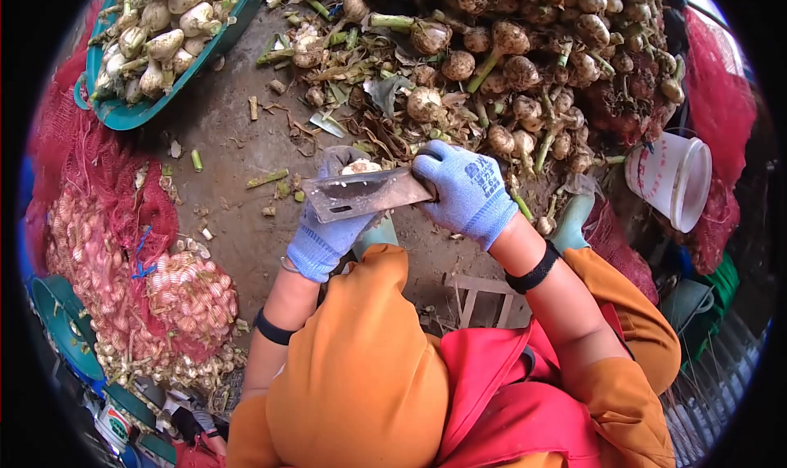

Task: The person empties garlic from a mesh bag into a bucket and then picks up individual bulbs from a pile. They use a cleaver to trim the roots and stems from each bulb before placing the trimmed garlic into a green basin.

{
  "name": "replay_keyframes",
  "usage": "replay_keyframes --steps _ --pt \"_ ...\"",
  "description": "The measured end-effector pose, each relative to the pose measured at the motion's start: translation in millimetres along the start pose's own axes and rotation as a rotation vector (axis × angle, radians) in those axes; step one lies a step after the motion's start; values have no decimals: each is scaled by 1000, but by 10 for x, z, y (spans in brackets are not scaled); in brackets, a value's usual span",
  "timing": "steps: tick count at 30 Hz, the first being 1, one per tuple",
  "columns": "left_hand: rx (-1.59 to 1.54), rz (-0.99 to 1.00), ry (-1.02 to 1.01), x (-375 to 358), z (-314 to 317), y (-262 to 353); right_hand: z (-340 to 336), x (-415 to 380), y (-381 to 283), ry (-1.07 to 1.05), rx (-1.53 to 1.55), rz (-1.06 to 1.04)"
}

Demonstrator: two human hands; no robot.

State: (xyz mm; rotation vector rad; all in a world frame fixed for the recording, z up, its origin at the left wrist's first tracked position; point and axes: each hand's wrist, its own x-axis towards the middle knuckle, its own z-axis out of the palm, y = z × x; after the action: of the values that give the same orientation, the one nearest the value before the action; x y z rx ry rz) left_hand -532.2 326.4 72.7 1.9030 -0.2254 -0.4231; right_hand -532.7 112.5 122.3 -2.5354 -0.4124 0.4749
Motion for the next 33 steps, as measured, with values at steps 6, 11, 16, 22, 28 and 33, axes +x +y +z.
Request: replay_keyframes --steps 6,11,16,22,28,33 --pt "-133 -201 -55 11 -75 196 4 -38 49 -5 15 19" --pt "-294 -86 59 -41 -94 219 -9 -75 -1 -23 -22 -42" --pt "-282 -76 -30 -87 -108 184 18 -18 -50 -52 -3 -103" --pt "-217 -103 -99 -185 -175 353 182 98 117 -2 52 40" --pt "102 59 4 6 -232 54 372 -130 410 50 387 397" --pt "-765 -288 187 148 -209 327 312 -31 153 -253 685 661"
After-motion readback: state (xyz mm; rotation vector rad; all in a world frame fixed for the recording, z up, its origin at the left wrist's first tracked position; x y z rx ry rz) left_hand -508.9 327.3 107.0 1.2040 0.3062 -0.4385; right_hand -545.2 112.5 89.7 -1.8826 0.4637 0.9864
